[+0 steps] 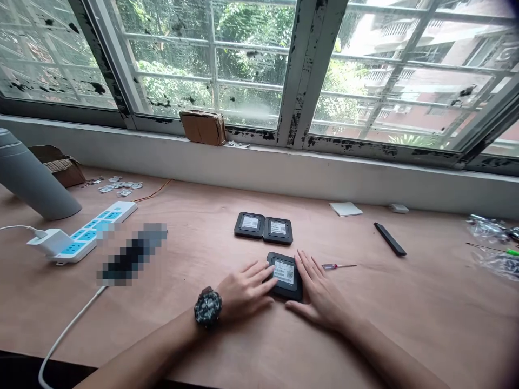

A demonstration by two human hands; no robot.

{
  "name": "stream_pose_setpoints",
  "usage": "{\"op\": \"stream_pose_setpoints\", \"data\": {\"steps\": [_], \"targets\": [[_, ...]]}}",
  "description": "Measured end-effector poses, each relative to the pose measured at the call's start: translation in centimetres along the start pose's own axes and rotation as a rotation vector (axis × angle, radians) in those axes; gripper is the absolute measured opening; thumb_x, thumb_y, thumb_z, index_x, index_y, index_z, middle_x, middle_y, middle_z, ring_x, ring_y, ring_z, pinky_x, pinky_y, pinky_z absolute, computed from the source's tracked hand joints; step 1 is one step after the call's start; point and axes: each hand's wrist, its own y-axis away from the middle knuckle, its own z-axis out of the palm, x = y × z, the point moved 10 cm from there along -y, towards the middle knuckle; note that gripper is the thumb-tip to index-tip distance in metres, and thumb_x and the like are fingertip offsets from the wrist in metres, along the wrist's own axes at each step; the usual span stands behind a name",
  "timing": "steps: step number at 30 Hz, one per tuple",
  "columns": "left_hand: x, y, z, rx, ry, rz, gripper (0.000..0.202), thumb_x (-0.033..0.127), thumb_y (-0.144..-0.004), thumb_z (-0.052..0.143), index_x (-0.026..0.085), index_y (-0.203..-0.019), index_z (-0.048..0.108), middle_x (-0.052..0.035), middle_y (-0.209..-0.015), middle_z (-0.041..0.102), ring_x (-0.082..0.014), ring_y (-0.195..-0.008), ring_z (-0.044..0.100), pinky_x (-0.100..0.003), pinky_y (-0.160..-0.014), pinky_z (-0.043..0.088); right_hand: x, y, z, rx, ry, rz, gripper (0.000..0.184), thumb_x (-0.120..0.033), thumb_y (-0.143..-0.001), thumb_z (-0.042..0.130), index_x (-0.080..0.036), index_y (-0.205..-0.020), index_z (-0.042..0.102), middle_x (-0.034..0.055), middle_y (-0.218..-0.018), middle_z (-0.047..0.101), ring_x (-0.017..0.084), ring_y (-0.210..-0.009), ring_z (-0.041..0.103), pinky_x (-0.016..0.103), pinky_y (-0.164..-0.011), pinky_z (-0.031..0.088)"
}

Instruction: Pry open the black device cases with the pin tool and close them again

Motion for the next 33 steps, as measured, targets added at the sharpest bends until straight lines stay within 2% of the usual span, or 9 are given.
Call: {"op": "stream_pose_setpoints", "data": {"steps": [3,6,12,21,28,31,33], "targets": [[2.0,-0.3,1.0,-0.004,-0.085,0.057,0.033,0.029,-0.105,0.052,0.014,-0.134,0.06,-0.016,-0.14,0.062,-0.0316,-0.132,0.058,-0.05,-0.111,0.049,-0.1,0.2,0.7,-0.034,-0.035,0.007,0.098,-0.059,-0.094,0.058,-0.018,-0.165,0.003,0.0153,-0.17,0.015,0.036,-0.155,0.019,0.057,-0.122,0.03],[2.6,-0.2,1.7,-0.012,-0.143,0.095,0.03,0.015,-0.105,0.048,0.01,-0.132,0.06,-0.0186,-0.136,0.064,-0.0313,-0.13,0.061,-0.045,-0.108,0.054,0.0,0.1,1.2,-0.066,-0.083,0.017,0.094,-0.056,-0.095,0.056,-0.019,-0.165,0.005,0.014,-0.17,0.015,0.034,-0.155,0.019,0.053,-0.122,0.032],[2.6,0.1,2.2,-0.03,-0.194,0.116,0.029,0.015,-0.105,0.048,0.005,-0.13,0.059,-0.022,-0.134,0.065,-0.0335,-0.127,0.062,-0.045,-0.106,0.056,0.4,0.2,1.9,-0.097,-0.117,0.026,0.09,-0.057,-0.097,0.053,-0.02,-0.165,0.005,0.0138,-0.171,0.009,0.034,-0.156,0.015,0.054,-0.123,0.03],[2.1,0.1,2.4,-0.081,-0.142,0.075,0.03,0.012,-0.105,0.045,0.008,-0.131,0.058,-0.0209,-0.138,0.062,-0.0308,-0.132,0.059,-0.044,-0.111,0.052,0.2,0.1,2.0,-0.091,-0.077,0.012,0.091,-0.06,-0.098,0.051,-0.019,-0.165,0.006,0.014,-0.17,0.013,0.034,-0.156,0.016,0.055,-0.124,0.027],[2.2,0.1,2.2,-0.068,-0.089,0.061,0.031,0.012,-0.105,0.043,0.009,-0.133,0.057,-0.0213,-0.139,0.061,-0.0298,-0.134,0.057,-0.045,-0.11,0.052,0.2,0.0,1.8,-0.093,-0.097,0.016,0.09,-0.06,-0.097,0.052,-0.02,-0.165,0.007,0.0129,-0.17,0.012,0.033,-0.156,0.015,0.053,-0.125,0.027],[1.6,0.2,2.4,-0.08,-0.061,0.045,0.032,0.011,-0.105,0.044,0.011,-0.134,0.058,-0.0203,-0.143,0.059,-0.0295,-0.136,0.055,-0.045,-0.111,0.052,1.0,-0.3,1.0,-0.08,-0.107,-0.015,0.07,-0.05,-0.104,0.043,-0.024,-0.163,0.018,0.0089,-0.169,0.023,0.029,-0.155,0.023,0.053,-0.125,0.027],[0.8,0.3,2.6,-0.087,-0.014,0.046,0.036,0.006,-0.103,0.042,0.013,-0.134,0.059,-0.0172,-0.146,0.057,-0.0279,-0.139,0.052,-0.044,-0.114,0.049,3.3,-0.3,-0.4,-0.01,-0.097,0.032,0.052,-0.04,-0.108,0.035,-0.028,-0.159,0.034,0.0058,-0.163,0.038,0.027,-0.15,0.035,0.053,-0.123,0.03]]}}
